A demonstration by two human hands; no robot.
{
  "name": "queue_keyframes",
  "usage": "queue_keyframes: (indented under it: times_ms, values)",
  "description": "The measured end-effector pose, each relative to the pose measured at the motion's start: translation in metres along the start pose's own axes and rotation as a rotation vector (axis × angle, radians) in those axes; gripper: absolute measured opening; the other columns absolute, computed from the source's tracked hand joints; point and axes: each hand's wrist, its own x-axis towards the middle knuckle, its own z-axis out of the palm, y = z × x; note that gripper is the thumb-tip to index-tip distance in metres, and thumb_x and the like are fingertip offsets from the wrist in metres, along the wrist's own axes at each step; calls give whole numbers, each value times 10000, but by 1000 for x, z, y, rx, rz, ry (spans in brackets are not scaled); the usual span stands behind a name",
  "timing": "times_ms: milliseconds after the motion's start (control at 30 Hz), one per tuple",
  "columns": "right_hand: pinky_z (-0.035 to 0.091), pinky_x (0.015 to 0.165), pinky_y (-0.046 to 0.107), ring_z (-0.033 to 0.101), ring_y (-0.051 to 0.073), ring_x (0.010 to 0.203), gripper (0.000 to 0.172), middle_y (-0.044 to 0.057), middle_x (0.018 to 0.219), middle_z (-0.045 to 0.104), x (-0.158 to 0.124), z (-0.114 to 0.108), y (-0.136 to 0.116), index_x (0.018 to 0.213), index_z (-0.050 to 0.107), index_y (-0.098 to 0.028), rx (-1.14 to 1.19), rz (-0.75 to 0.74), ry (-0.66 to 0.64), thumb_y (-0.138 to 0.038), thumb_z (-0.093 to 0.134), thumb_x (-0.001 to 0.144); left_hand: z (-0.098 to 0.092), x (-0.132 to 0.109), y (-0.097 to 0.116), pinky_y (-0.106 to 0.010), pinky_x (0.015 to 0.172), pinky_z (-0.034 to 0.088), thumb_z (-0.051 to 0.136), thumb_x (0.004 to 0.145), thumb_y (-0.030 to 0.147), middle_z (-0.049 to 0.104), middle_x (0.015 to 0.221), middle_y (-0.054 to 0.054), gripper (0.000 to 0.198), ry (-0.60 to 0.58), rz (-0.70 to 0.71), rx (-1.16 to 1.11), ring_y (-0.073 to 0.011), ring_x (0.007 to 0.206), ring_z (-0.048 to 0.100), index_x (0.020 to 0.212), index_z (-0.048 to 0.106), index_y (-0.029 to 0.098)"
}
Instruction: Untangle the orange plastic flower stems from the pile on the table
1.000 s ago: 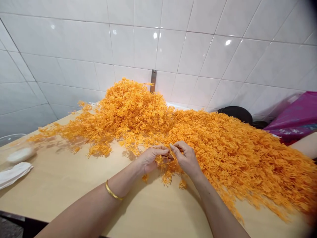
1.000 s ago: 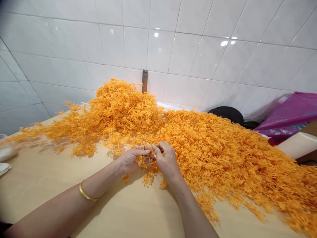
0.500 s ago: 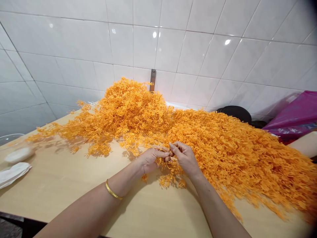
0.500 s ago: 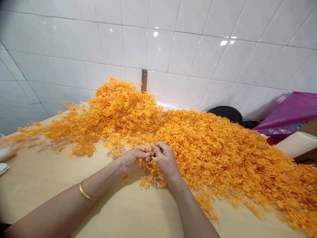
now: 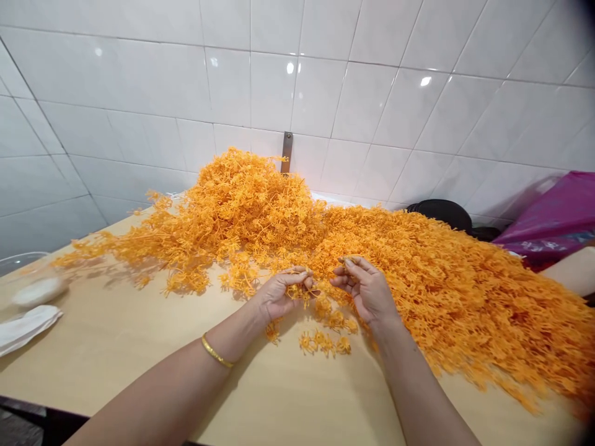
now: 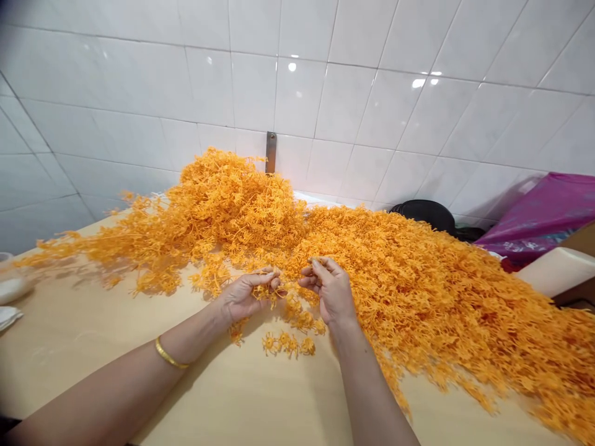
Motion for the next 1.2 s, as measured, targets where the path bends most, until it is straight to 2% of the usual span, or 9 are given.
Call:
queue_keyframes:
  times_ms: [100, 200, 333, 533, 633, 800, 900, 1033, 1200]
  values:
    - [473, 576, 287, 539, 103, 515, 300, 1, 675, 568, -3, 2, 3, 856, 552, -186, -170, -95, 42, -377, 622, 636, -2, 2, 5, -274, 652, 479, 505, 702, 17, 552, 646, -17, 109, 57, 49, -56, -82, 578, 525, 721, 530, 121]
    - [453, 700, 345, 551, 179, 790, 480, 75, 960, 537, -4, 1, 4, 1097, 496, -211, -489, -370, 178, -395, 596, 665, -4, 3, 7, -243, 600, 473, 506, 714, 42, 544, 610, -18, 82, 61, 61, -38, -81, 566, 515, 744, 549, 105]
    - [333, 883, 396, 424, 228, 1039, 346, 100, 1077, 489, -8, 3, 2, 1068, 538, -204, -888, -721, 197, -353, 504, 758, -3, 3, 6, -215, 579, 453, 506, 697, 23, 557, 608, -19, 132, 44, 62, 0, -78, 566, 511, 784, 563, 105]
    - [379, 734, 309, 516, 191, 840, 229, 55, 866, 599, -15, 16, 8, 894, 612, -198, -932, -513, -206, -349, 494, 768, 1, 0, 7, -213, 586, 429, 528, 667, 10, 562, 611, -8, 161, 87, 58, 1, -75, 571, 511, 776, 576, 118]
    - [354, 599, 254, 502, 149, 664, 226, 19, 674, 572, -17, 19, 10, 694, 600, -179, -927, -428, -280, -310, 444, 792, -1, 2, 4, -207, 554, 412, 576, 634, 21, 570, 631, -11, 168, 90, 56, 61, -83, 578, 519, 764, 588, 128]
    - [310, 550, 228, 443, 119, 591, 249, -6, 592, 488, -17, 21, 13, 610, 522, -161, -928, -462, -244, -281, 417, 800, -2, 3, -1, -216, 481, 374, 606, 631, 73, 564, 641, -39, 77, 70, 10, 278, -101, 532, 515, 705, 601, 95]
    - [289, 518, 224, 403, 105, 542, 261, -20, 556, 445, -16, 22, 16, 594, 484, -164, -879, -476, -132, -296, 408, 805, 2, 0, 1, -194, 431, 326, 565, 669, 88, 542, 594, -36, 21, 70, -28, 321, -81, 468, 481, 658, 583, 86]
    - [281, 494, 218, 383, 95, 508, 284, -37, 526, 397, -14, 24, 20, 580, 424, -175, -754, -469, 57, -340, 404, 811, 10, -4, 6, -152, 363, 200, 543, 688, 102, 466, 476, 6, 100, -10, -48, 298, -24, 358, 324, 594, 511, 105]
    - [300, 486, 210, 423, 92, 507, 304, -42, 520, 410, -15, 30, 24, 580, 411, -177, -655, -443, 154, -386, 426, 800, 13, -2, 6, -123, 352, 135, 526, 677, 96, 397, 436, 37, 91, -141, -98, 163, -13, 346, 263, 626, 459, 130]
